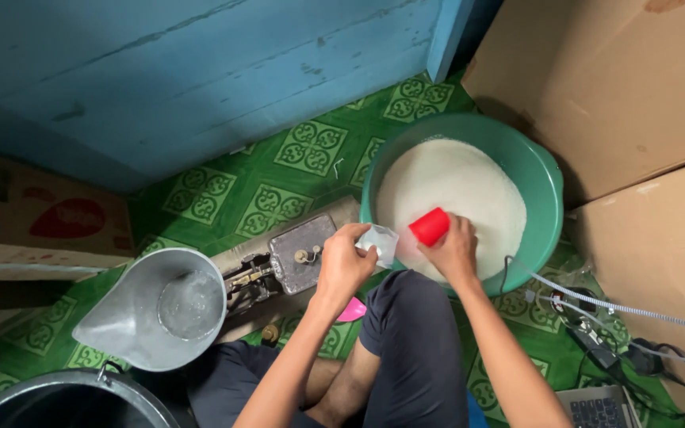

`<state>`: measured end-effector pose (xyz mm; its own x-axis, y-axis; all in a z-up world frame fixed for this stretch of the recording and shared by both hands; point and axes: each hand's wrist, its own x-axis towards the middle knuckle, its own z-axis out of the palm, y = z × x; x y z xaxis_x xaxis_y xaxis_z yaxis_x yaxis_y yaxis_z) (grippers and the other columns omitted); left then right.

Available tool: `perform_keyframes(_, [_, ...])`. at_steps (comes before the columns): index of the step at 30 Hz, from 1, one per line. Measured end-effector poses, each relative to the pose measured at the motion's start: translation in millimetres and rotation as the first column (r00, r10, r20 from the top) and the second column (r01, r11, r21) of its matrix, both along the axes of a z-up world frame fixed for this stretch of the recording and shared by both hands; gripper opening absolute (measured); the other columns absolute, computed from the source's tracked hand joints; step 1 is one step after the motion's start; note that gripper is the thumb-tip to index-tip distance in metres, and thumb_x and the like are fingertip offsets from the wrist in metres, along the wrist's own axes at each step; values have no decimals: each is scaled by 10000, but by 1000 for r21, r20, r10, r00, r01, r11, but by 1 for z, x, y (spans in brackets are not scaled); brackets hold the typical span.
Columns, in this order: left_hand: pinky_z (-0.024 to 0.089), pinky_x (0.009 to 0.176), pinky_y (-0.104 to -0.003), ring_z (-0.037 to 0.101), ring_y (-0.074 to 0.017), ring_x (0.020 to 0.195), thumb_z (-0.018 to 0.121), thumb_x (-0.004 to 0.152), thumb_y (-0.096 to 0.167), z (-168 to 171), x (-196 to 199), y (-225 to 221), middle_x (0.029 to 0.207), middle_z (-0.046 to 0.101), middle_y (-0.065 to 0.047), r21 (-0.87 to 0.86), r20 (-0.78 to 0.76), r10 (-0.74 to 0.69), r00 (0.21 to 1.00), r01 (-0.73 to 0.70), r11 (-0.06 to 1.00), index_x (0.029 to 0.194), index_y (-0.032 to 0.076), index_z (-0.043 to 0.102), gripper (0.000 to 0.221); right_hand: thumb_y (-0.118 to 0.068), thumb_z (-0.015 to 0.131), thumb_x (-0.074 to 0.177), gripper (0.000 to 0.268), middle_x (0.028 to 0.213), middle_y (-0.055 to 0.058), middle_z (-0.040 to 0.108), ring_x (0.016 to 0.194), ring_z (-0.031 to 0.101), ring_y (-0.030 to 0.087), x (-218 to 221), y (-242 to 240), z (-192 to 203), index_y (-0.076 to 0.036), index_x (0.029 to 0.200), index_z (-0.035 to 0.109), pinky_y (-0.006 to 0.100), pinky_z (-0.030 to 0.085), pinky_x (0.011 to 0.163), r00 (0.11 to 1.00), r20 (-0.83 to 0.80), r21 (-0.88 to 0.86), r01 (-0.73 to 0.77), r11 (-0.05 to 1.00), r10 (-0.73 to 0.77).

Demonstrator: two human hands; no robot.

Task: The person uses a scale to weigh out a white powdered substance, using a red scoop to transfer the powder from a large green basin into a small plastic bag, and then sealing the bag using a heat sealer.

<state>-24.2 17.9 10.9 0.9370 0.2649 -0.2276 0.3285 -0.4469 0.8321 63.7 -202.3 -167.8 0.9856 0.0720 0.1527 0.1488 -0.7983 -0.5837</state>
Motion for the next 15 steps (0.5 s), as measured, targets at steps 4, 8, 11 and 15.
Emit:
perform_keyframes(4, [600, 654, -407, 732, -340, 753, 680, 760, 106, -1, 2, 0, 1139, 691, -156, -5, -5, 0, 1000, 0, 1000, 1170, 25, 684, 419, -399, 904, 466, 872, 1086, 184, 561, 1040, 586, 428, -3, 5, -14, -27, 1188, 586, 552, 517, 859, 999, -7, -36, -51, 998, 51])
perform_keyframes(8, [602, 652, -407, 733, -336, 762, 683, 758, 111, -6, 7, -2, 1138, 694, -149, -10, -7, 2, 1000, -3, 1000, 1169, 32, 687, 419, -479, 880, 523, 855, 1095, 202, 591, 1073, 591, 429, 3, -4, -8, 1, 1177, 608, 509, 502, 907, 984, -179, 92, 12, 996, 5])
perform_keyframes(11, [600, 639, -382, 733, -335, 757, 687, 758, 98, -7, 12, -6, 1138, 691, -164, -28, 9, 1, 1000, -1, 1000, 1175, 25, 685, 424, -506, 863, 628, 845, 1146, 186, 616, 1113, 614, 336, 9, -14, 3, -47, 1281, 589, 432, 510, 935, 908, -411, 204, 179, 962, -82])
perform_keyframes(15, [604, 654, -376, 737, -306, 765, 683, 763, 101, -16, 17, -11, 1170, 683, -160, -55, -8, -11, 1000, 10, 998, 1192, 22, 676, 436, -492, 896, 635, 852, 1154, 189, 613, 1121, 614, 323, 8, -21, 26, -23, 1279, 592, 385, 524, 918, 939, -332, 282, 193, 940, -93])
